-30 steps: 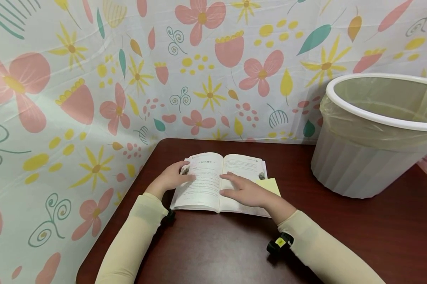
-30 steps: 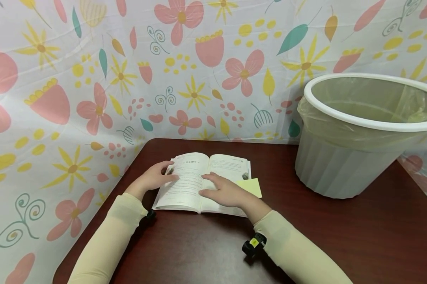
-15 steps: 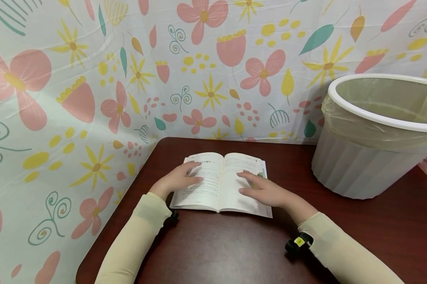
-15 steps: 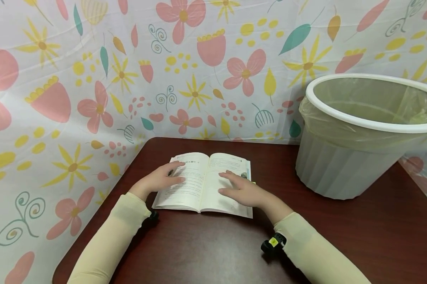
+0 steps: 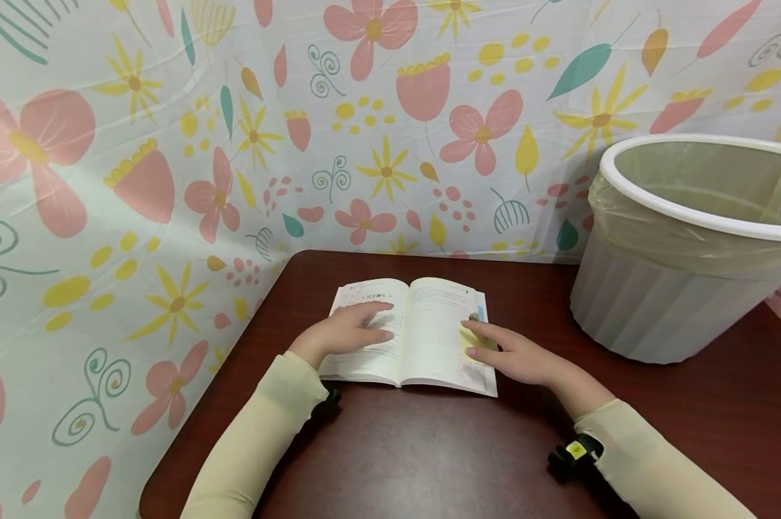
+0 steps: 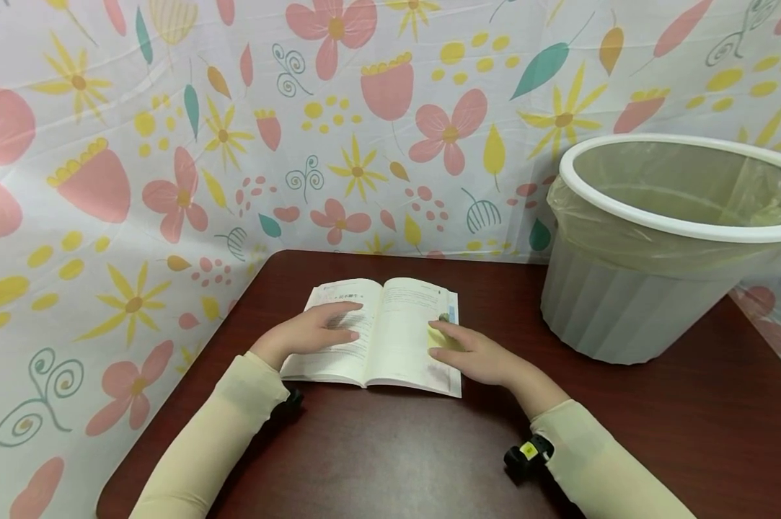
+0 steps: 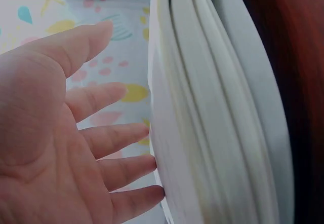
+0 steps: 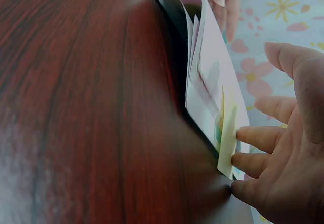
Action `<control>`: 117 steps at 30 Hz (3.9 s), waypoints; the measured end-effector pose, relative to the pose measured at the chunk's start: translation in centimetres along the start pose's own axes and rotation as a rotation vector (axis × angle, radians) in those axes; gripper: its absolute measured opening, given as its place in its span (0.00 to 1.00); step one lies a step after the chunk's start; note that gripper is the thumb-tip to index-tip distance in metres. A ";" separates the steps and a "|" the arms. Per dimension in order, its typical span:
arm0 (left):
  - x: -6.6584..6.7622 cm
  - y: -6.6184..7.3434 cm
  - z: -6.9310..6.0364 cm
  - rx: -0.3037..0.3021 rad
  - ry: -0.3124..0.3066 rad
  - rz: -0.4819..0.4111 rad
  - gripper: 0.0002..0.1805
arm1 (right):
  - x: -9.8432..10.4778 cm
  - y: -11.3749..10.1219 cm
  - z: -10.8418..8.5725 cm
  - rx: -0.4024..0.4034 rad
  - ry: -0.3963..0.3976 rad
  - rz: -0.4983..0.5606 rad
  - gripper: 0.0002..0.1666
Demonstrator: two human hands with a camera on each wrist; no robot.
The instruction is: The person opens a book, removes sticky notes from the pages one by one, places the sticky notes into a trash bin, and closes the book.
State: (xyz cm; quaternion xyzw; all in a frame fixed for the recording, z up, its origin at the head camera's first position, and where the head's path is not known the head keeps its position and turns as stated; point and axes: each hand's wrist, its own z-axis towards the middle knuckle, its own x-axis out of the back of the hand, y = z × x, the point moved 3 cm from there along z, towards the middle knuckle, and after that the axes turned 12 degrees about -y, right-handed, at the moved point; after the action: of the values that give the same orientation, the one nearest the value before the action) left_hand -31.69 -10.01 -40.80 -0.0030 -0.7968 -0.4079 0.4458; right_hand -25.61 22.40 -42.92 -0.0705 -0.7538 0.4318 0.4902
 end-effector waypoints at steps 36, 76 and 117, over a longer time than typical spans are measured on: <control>-2.2 9.7 12.9 0.188 -0.371 0.506 0.42 | 2.8 3.3 -1.6 -0.078 0.146 -0.041 0.28; -3.4 9.5 14.2 0.248 -0.316 0.422 0.40 | 2.3 2.6 -1.1 -0.033 0.182 -0.132 0.25; -3.3 9.1 14.5 0.247 -0.339 0.402 0.42 | 2.1 1.8 -1.2 0.103 0.129 0.045 0.15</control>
State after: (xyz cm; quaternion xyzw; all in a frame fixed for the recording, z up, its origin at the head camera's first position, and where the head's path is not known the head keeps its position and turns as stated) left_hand -36.62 6.75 -41.19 -0.1746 -0.8870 -0.2049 0.3753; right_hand -26.30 25.27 -42.61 -0.0896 -0.6955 0.4755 0.5312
